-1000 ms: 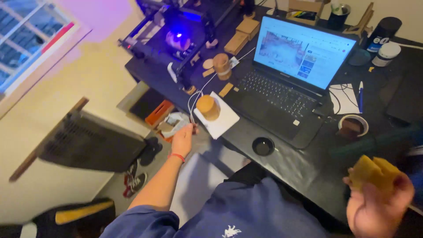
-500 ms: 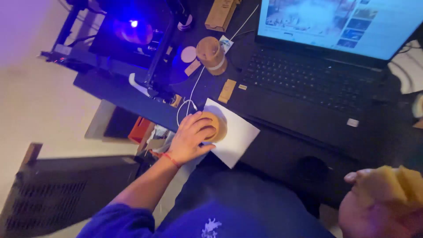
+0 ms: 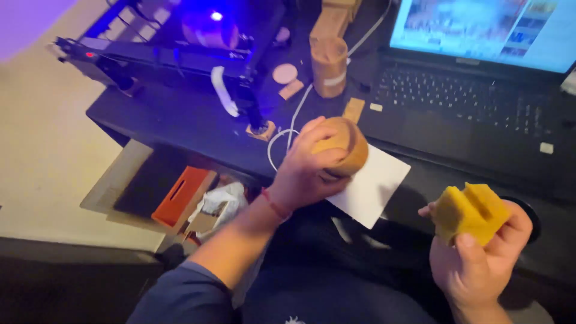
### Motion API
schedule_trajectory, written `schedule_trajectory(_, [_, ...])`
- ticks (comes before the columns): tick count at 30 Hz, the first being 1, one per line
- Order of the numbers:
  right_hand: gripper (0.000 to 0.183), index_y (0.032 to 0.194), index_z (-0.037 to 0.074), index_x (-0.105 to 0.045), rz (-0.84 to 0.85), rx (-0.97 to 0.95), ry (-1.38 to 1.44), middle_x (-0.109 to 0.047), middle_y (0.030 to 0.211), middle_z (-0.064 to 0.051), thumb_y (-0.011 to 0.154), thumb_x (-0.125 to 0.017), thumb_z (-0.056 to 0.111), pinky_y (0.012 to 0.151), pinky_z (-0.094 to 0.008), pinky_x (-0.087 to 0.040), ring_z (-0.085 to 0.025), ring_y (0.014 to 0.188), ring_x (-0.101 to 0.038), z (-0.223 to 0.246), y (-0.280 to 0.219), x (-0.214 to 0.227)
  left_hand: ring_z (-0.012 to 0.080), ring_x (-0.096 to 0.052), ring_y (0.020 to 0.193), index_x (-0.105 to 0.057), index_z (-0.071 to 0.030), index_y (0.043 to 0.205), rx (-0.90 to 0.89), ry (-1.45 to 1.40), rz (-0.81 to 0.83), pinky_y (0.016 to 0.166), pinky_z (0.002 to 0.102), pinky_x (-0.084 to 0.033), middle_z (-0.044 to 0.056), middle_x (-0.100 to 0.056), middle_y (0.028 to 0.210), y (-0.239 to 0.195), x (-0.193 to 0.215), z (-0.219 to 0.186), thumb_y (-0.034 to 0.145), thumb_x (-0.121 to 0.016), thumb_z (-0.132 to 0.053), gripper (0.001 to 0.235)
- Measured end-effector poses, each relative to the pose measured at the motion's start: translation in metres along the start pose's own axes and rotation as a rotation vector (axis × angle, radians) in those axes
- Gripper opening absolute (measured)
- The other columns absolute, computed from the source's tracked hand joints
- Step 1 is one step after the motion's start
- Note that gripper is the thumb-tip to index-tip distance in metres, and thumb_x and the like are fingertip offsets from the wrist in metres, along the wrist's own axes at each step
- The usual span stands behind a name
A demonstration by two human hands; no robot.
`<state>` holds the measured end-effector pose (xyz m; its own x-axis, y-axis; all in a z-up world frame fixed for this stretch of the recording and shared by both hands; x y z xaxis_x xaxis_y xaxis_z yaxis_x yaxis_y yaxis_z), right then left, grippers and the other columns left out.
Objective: The person polishes the interior and exterior of a wooden cup using a yellow sponge. They dip the sponge into a small black bowl of liquid and apply it to the cup's surface. The person then picks up a second wooden cup from the floor and polishes it in the same manner.
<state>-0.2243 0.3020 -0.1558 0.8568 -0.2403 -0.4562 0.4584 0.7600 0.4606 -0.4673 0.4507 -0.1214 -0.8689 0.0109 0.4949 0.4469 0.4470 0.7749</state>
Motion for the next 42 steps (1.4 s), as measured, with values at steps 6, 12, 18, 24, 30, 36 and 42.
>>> schedule_trajectory(6, [0.060,0.138,0.023,-0.042,-0.067,-0.260,0.145,-0.054,0.136,-0.010,0.085,-0.069,0.023,0.076,-0.046,-0.059,-0.041,0.111,-0.065,0.046,-0.008,-0.063,0.0381,-0.054,0.127,-0.046,-0.010,0.118,-0.030,-0.104,0.086,0.109,0.047,-0.045,0.020,-0.049,0.137,0.012,0.030,-0.096,0.060,-0.088,-0.030,0.075])
schedule_trajectory(12, [0.045,0.136,0.020,-0.051,-0.068,-0.380,0.254,-0.059,0.129,-0.003,0.092,-0.061,0.015,0.074,-0.022,-0.057,-0.014,0.108,-0.060,0.051,-0.040,-0.076,0.0421,-0.052,0.134,-0.040,-0.005,0.127,-0.120,-0.200,-0.129,0.117,0.052,-0.048,0.021,-0.052,0.127,-0.004,0.028,-0.127,0.068,-0.087,-0.041,0.084])
schedule_trajectory(18, [0.049,0.138,0.012,-0.044,-0.193,-0.385,0.193,-0.057,0.131,-0.011,0.089,-0.051,0.009,0.104,-0.034,-0.044,-0.021,0.115,-0.056,0.049,-0.066,-0.063,0.0343,-0.042,0.146,-0.032,-0.003,0.145,0.046,-0.463,0.035,0.129,0.044,-0.031,0.019,-0.040,0.151,-0.031,0.008,-0.132,0.073,-0.081,-0.047,0.098])
schedule_trajectory(24, [0.053,0.134,0.012,-0.041,0.064,0.059,-0.237,-0.051,0.130,-0.007,0.091,-0.069,0.024,0.101,-0.030,-0.044,-0.014,0.113,-0.053,0.049,-0.081,-0.025,0.0216,-0.055,0.131,-0.040,-0.010,0.137,0.219,-0.717,0.134,0.116,0.034,-0.044,0.012,-0.052,0.137,-0.031,0.019,-0.141,0.068,-0.089,-0.029,0.087])
schedule_trajectory(30, [0.033,0.104,0.001,-0.068,0.402,0.541,-0.662,-0.063,0.103,-0.025,0.073,-0.080,0.004,0.083,-0.053,-0.052,-0.044,0.096,-0.063,0.087,-0.077,-0.021,0.0370,-0.064,0.113,-0.060,-0.017,0.126,0.298,-0.416,0.167,0.094,0.047,-0.054,0.012,-0.061,0.119,-0.028,0.012,-0.157,0.052,-0.085,-0.001,0.080])
schedule_trajectory(36, [0.021,0.101,0.001,-0.075,0.393,0.621,-0.876,-0.063,0.103,-0.018,0.081,-0.082,0.004,0.090,-0.047,-0.051,-0.035,0.096,-0.062,0.106,-0.035,-0.021,0.0296,-0.064,0.102,-0.063,-0.019,0.124,0.344,-0.428,0.207,0.090,0.044,-0.055,0.008,-0.060,0.108,-0.030,0.006,-0.169,0.056,-0.089,-0.010,0.074])
schedule_trajectory(42, [0.017,0.098,0.002,-0.075,0.782,0.678,-0.695,-0.058,0.069,-0.006,0.085,-0.067,0.010,0.052,-0.042,-0.045,-0.023,0.053,-0.053,0.113,-0.047,-0.047,0.0376,-0.060,0.106,-0.060,-0.017,0.125,0.344,-0.382,0.269,0.093,0.047,-0.052,0.013,-0.059,0.108,-0.031,0.005,-0.164,0.055,-0.087,-0.009,0.076])
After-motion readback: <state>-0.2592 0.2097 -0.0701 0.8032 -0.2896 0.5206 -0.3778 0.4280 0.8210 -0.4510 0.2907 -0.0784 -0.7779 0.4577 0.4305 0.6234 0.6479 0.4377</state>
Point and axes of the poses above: each hand's wrist, its own y-axis towards the middle knuckle, its own x-axis out of the back of the hand, z = x × y, the point moved 1 cm from there along y, towards the middle knuckle
